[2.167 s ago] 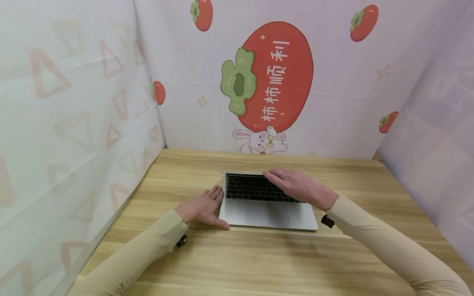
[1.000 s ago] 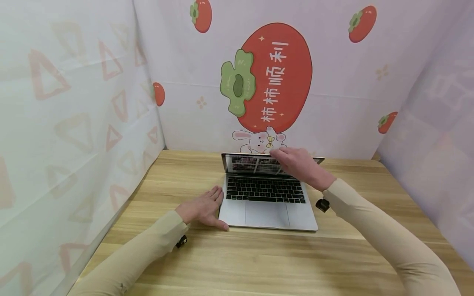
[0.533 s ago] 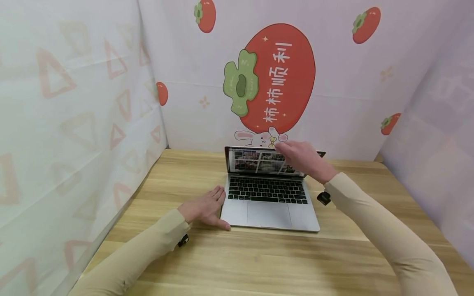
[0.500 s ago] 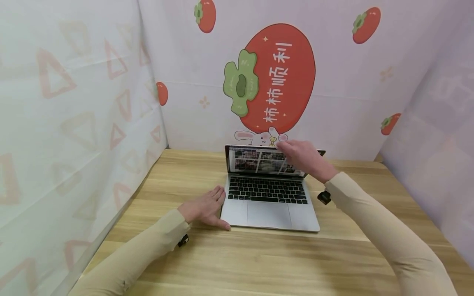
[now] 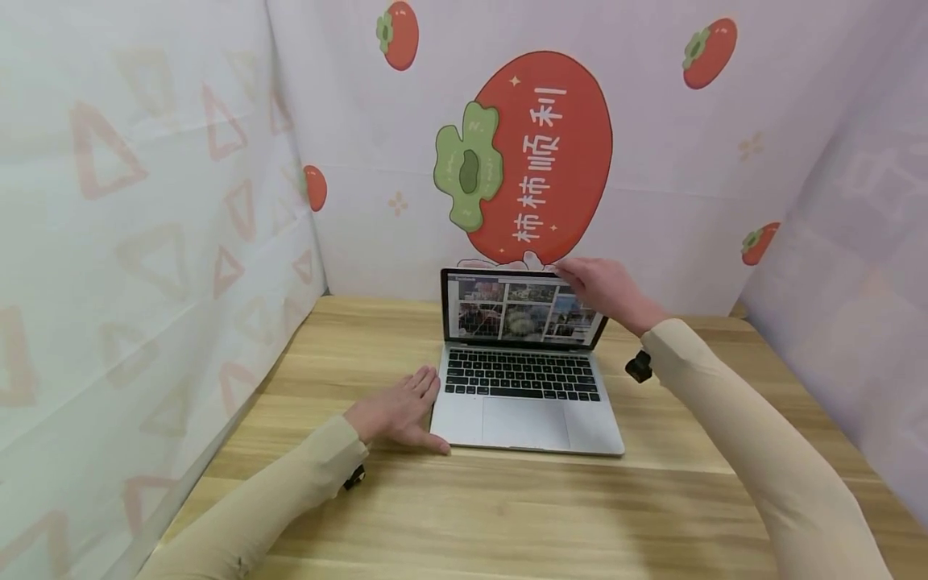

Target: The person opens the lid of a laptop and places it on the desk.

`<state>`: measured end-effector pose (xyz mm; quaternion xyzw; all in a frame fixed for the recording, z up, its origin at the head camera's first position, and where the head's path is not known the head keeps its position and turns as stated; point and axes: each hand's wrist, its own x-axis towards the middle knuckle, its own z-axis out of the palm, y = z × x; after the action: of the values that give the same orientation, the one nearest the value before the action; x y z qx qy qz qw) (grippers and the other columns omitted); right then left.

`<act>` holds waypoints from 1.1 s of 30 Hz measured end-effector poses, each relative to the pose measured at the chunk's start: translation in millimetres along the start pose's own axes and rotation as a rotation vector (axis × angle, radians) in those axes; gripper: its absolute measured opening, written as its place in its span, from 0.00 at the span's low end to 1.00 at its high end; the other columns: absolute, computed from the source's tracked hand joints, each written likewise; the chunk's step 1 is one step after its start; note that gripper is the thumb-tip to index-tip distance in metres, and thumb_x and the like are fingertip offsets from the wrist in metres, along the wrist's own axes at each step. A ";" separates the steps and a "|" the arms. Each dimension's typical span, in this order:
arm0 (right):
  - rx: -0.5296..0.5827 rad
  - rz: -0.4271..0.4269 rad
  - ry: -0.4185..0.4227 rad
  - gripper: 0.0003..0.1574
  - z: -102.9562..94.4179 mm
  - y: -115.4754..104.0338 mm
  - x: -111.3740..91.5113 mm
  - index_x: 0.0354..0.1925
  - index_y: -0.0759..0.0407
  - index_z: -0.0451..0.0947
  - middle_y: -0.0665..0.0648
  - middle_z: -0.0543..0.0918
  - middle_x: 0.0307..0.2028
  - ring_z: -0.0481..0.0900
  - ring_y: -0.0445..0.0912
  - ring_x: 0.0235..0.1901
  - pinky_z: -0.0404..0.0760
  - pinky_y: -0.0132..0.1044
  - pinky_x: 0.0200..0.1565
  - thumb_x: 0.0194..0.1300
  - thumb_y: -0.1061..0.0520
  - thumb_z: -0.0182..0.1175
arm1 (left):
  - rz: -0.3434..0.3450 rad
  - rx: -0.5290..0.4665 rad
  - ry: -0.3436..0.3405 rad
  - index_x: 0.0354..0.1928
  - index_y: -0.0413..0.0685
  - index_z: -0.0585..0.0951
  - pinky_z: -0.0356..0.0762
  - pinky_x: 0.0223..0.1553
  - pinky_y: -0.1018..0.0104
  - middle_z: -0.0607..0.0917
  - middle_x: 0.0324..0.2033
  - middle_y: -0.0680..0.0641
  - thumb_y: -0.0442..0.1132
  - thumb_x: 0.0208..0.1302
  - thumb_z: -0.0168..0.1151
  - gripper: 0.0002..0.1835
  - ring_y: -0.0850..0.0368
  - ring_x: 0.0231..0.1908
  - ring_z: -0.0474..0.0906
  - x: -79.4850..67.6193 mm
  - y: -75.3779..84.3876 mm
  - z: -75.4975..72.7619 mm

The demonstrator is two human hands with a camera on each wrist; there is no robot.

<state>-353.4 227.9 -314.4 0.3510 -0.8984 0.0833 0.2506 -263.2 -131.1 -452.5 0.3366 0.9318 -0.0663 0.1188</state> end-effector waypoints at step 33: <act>0.165 0.582 -0.114 0.25 3.2 64.5 20.8 0.35 0.60 0.84 0.59 0.75 0.19 0.65 0.50 0.21 0.63 0.40 0.26 0.66 0.42 0.53 | 0.000 -0.019 0.008 0.71 0.36 0.43 0.42 0.69 0.54 0.42 0.71 0.36 0.86 0.40 0.36 0.69 0.44 0.71 0.37 3.5 -0.1 0.8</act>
<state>-411.1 262.3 -304.9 0.1024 -0.9639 0.2046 0.1362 -265.7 -129.2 -454.2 0.3356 0.9329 -0.0560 0.1183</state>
